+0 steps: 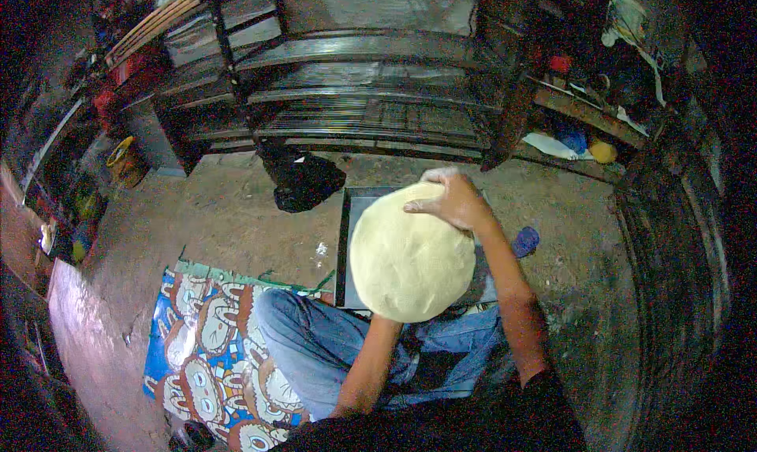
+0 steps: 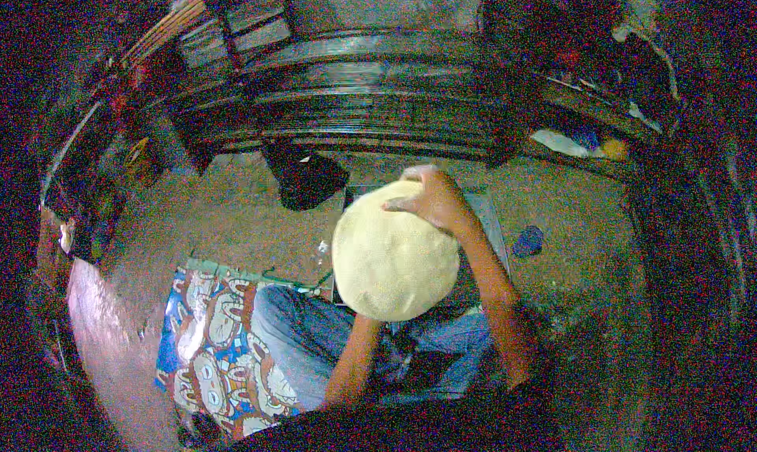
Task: The person flattens a piece of dough on a metal tray, lifts and rotates it, then folds it in half and pinches the edges together to seal it.
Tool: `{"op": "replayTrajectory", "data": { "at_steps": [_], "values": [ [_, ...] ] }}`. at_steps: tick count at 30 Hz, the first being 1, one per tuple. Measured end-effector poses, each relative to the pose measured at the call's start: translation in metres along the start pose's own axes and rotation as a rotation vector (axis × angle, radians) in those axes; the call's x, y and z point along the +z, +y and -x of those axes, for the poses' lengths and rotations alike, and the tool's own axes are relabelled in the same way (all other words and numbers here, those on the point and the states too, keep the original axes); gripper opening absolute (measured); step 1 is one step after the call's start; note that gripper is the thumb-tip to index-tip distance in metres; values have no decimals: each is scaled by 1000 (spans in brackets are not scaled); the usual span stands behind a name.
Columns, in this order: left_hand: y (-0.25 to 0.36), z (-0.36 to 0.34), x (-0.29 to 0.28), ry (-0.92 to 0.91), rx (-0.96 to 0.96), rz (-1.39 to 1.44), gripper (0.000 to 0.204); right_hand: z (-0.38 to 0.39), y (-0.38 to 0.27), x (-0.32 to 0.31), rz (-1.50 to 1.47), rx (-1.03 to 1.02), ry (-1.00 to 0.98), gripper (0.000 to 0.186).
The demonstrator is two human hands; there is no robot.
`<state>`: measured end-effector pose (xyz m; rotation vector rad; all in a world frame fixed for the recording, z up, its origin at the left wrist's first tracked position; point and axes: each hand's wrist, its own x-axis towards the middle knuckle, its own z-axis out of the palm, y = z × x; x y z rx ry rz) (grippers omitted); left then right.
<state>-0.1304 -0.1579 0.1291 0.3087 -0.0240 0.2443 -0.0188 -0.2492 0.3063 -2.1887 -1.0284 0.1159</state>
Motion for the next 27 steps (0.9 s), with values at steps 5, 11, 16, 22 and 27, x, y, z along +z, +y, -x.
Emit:
{"op": "replayTrajectory", "data": {
  "at_steps": [5, 11, 16, 22, 27],
  "values": [
    [10, 4, 15, 16, 83, -271, 63, 53, 2, 58, 63, -142, 519, 58],
    [-12, 7, 103, 9, 272, -1929, 74, 103, 13, 121, 180, 53, 415, 60],
    [-40, 7, 50, -197, 371, -2595, 64, 107, 15, 114, 31, 55, 446, 61],
    [-75, 2, 53, -361, 302, -2126, 66, 132, 34, 62, 102, 131, 540, 62],
    [-10, 7, 40, -262, 294, -1606, 59, 131, 37, 67, 65, 132, 534, 64]
  ]
}}
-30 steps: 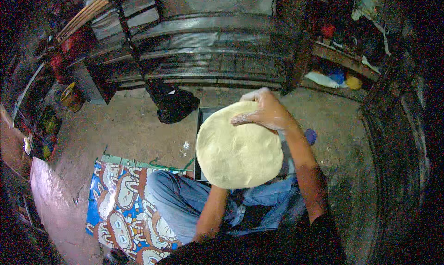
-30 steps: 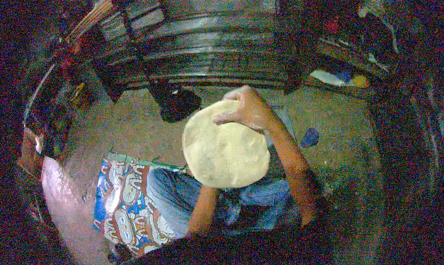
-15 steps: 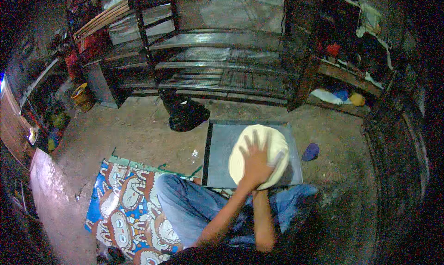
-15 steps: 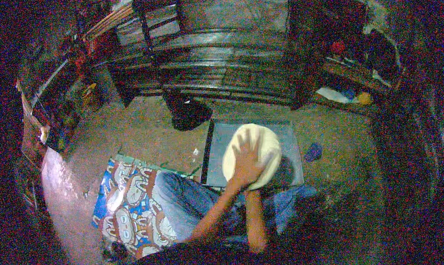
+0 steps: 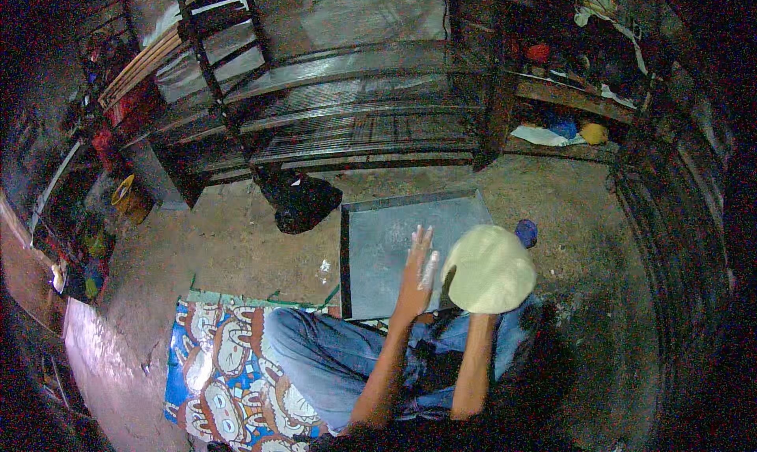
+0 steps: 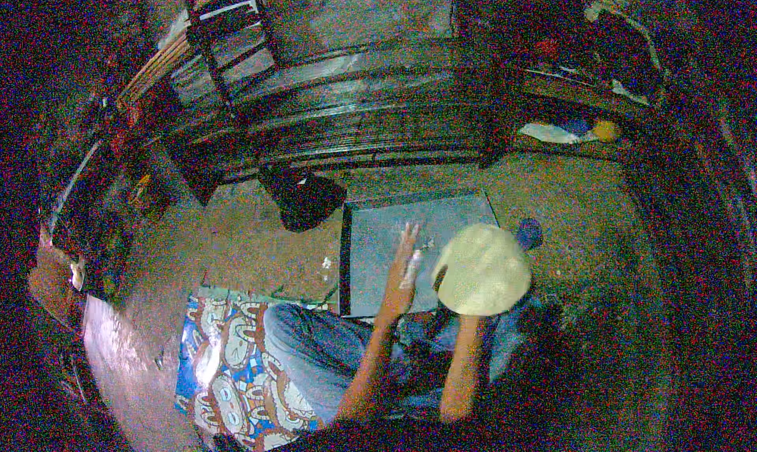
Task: The person flattens a piece of dough on a metal tray, lifts and rotates it, then folds it in half and pinches the edges together to seal it.
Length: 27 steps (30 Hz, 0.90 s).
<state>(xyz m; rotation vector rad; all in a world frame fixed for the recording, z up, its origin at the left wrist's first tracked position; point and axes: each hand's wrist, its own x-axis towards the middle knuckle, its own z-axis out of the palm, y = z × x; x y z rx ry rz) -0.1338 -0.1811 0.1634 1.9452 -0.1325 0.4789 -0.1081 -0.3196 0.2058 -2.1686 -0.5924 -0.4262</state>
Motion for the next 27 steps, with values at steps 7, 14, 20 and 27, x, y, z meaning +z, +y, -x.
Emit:
{"op": "replayTrajectory", "data": {
  "at_steps": [7, 14, 20, 27],
  "values": [
    [0, -5, 59, 10, -212, 1348, 63, 1, -17, 10, 71, -121, -10, 66],
    [-23, 49, 15, 167, -426, 1492, 63, 38, -46, 90, 349, -272, -287, 57],
    [-37, 69, -21, 273, -442, 1396, 63, 22, -117, 62, 246, -321, -142, 61],
    [-41, 85, -27, 339, -451, 1369, 62, 30, -106, 92, 248, -343, -259, 59]
  ]
}}
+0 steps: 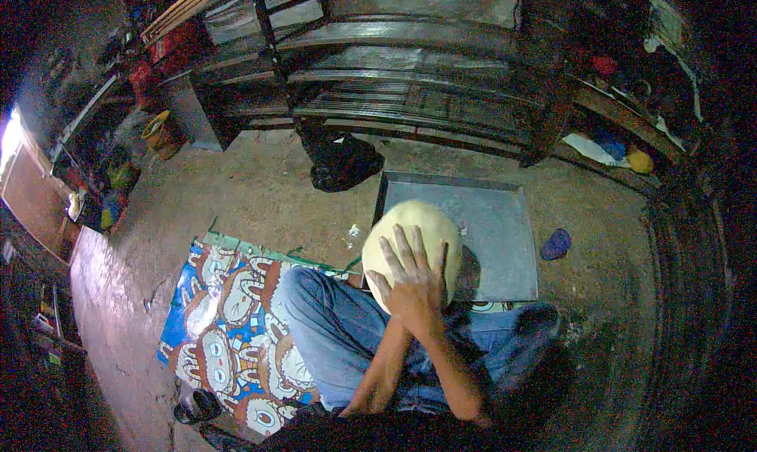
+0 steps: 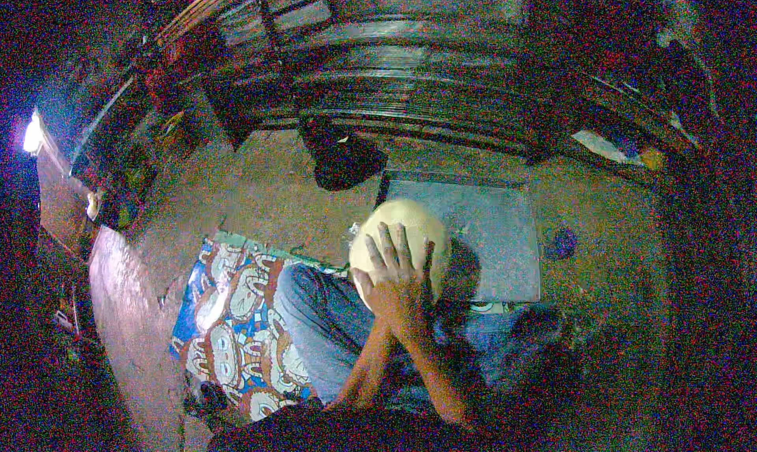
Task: The person flattens a piece of dough on a metal tray, lifts and rotates it, then folds it in half and pinches the edges together to seal it.
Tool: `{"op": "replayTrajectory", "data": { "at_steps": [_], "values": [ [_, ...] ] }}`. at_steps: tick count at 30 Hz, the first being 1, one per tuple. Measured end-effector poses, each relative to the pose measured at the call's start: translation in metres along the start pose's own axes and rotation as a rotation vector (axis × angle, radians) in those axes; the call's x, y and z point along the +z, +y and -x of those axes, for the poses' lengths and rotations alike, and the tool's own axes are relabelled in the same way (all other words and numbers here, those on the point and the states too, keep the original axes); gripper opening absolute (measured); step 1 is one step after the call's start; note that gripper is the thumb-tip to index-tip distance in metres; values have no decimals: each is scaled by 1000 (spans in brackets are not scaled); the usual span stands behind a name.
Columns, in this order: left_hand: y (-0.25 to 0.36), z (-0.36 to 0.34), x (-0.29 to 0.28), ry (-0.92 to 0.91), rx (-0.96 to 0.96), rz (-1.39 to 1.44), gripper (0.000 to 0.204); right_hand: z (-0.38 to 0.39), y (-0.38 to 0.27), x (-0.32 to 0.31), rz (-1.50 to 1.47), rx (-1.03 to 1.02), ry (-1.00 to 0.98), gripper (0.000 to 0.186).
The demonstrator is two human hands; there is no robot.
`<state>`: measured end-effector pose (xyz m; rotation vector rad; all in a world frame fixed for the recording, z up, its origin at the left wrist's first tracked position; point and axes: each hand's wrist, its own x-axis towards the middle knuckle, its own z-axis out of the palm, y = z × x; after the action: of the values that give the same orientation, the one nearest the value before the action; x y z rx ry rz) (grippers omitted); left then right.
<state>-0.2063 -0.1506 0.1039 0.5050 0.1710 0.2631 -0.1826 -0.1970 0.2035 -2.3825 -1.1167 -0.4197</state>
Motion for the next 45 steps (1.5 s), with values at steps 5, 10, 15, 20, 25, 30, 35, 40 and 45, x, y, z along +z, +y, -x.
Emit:
{"op": "replayTrajectory", "data": {
  "at_steps": [5, 10, 15, 20, 25, 30, 35, 40, 45],
  "values": [
    [-9, -17, 13, -29, 3, 1, 62, -5, -1, -27, 34, -59, 40, 60],
    [15, -24, 30, -64, 96, -309, 62, 1, 23, 11, -117, 66, 75, 61],
    [42, -34, 97, -240, 494, -1416, 62, 7, 39, 6, -426, 176, 228, 64],
    [-29, -60, 100, 154, 341, -2112, 68, 31, 46, -17, -359, 240, 171, 64],
    [-36, -37, 133, 109, 643, -2134, 72, 49, 68, -41, -333, 302, 166, 64],
    [-49, -33, 152, -8, 783, -2024, 72, 53, 80, -53, -278, 345, 172, 64],
    [-66, -41, 141, -91, 618, -2159, 72, 56, 78, -50, -283, 350, 161, 64],
    [-54, -19, 174, -174, 773, -2021, 77, 57, 93, -64, -236, 385, 168, 64],
    [-75, -47, 133, -219, 580, -2161, 73, 52, 92, -52, -222, 381, 139, 64]
  ]
}}
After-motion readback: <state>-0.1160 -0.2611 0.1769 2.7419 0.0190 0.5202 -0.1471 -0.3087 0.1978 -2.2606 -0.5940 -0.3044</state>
